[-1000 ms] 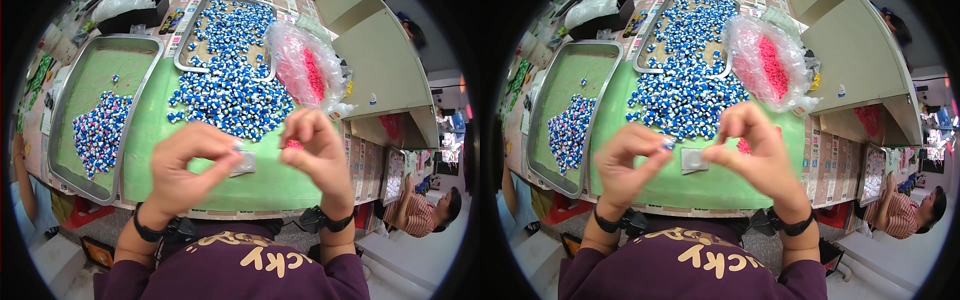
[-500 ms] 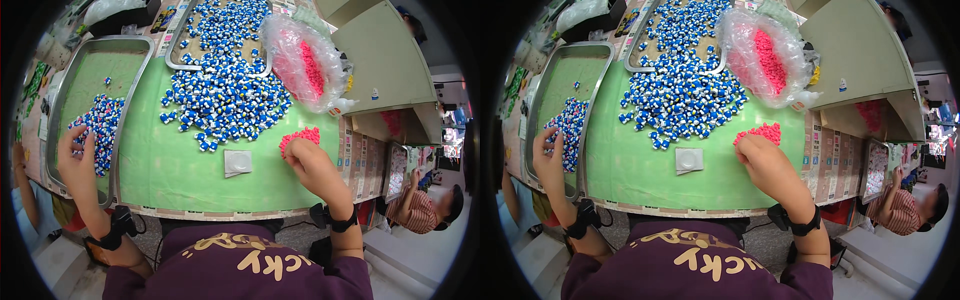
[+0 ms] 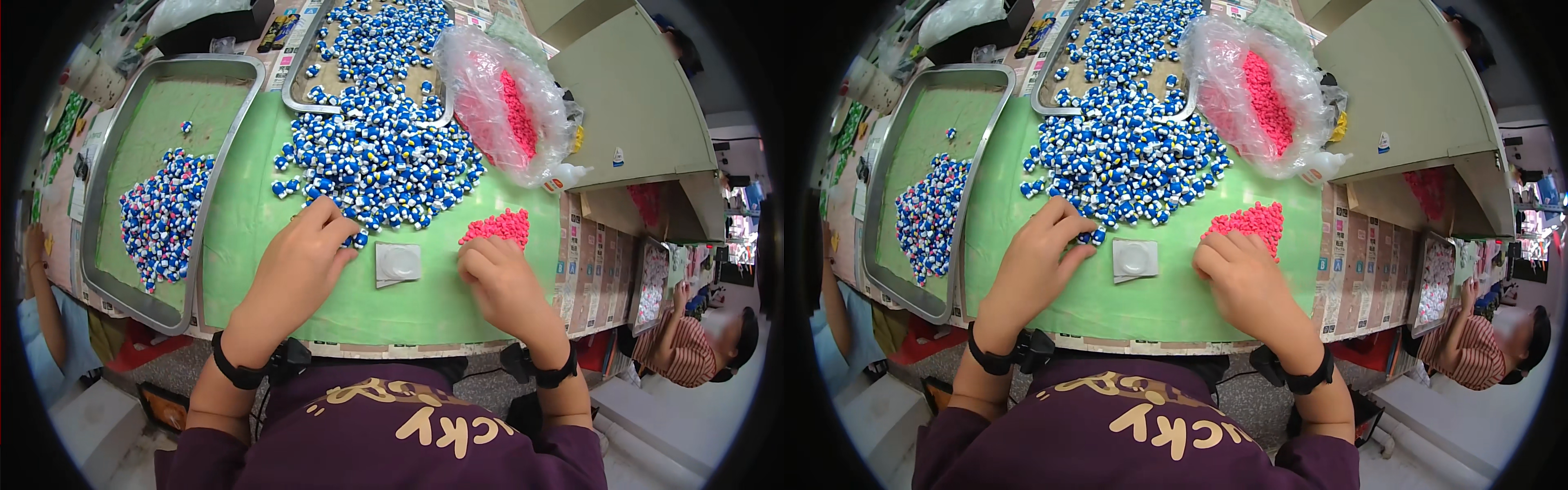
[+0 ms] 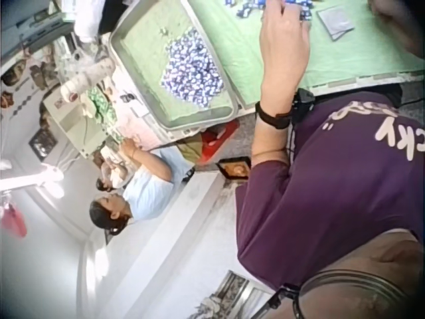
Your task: The person sits at a table and assembles small blue and white capsule-shaped candies by inserting pink cylindrical pieces into them. They pick up a capsule from a tray, insert a pink piece, and place the finished item into a separate tray. The process is repeated continuously throughout the clip.
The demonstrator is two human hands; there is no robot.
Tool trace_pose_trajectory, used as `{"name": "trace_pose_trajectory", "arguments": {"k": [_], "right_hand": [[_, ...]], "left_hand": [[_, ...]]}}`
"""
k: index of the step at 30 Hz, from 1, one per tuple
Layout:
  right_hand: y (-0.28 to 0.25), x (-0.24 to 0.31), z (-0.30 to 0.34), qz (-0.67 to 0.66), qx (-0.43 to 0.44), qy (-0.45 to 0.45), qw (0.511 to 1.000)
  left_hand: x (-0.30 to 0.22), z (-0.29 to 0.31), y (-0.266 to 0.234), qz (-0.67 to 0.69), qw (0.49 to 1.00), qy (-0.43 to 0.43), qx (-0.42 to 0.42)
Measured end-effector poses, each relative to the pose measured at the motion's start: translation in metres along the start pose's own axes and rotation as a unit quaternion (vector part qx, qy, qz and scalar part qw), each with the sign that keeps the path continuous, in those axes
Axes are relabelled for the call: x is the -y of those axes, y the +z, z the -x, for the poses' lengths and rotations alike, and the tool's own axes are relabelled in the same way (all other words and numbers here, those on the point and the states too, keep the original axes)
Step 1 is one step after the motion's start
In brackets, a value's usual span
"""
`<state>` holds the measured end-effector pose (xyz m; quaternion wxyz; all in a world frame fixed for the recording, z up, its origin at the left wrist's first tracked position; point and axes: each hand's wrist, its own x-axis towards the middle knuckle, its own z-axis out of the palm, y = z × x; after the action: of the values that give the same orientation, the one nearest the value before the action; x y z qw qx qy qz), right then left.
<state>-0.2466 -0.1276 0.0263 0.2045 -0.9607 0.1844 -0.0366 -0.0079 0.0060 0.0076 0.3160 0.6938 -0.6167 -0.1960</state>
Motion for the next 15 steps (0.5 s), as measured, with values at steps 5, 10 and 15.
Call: {"name": "trace_pose_trajectory", "arguments": {"k": [5,10,15], "right_hand": [[0.009,-0.004,0.004,-0.127,-0.017,0.030,0.991],[-0.006,-0.002,0.001,-0.257,0.009,0.060,0.964],[-0.024,0.032,-0.022,-0.488,-0.104,0.019,0.866]], "left_hand": [[-0.002,0.000,0.001,0.006,1.000,-0.020,0.007],[-0.008,0.001,-0.008,0.170,0.979,-0.103,-0.038],[-0.031,-0.006,-0.011,0.483,0.871,-0.076,0.038]]}}
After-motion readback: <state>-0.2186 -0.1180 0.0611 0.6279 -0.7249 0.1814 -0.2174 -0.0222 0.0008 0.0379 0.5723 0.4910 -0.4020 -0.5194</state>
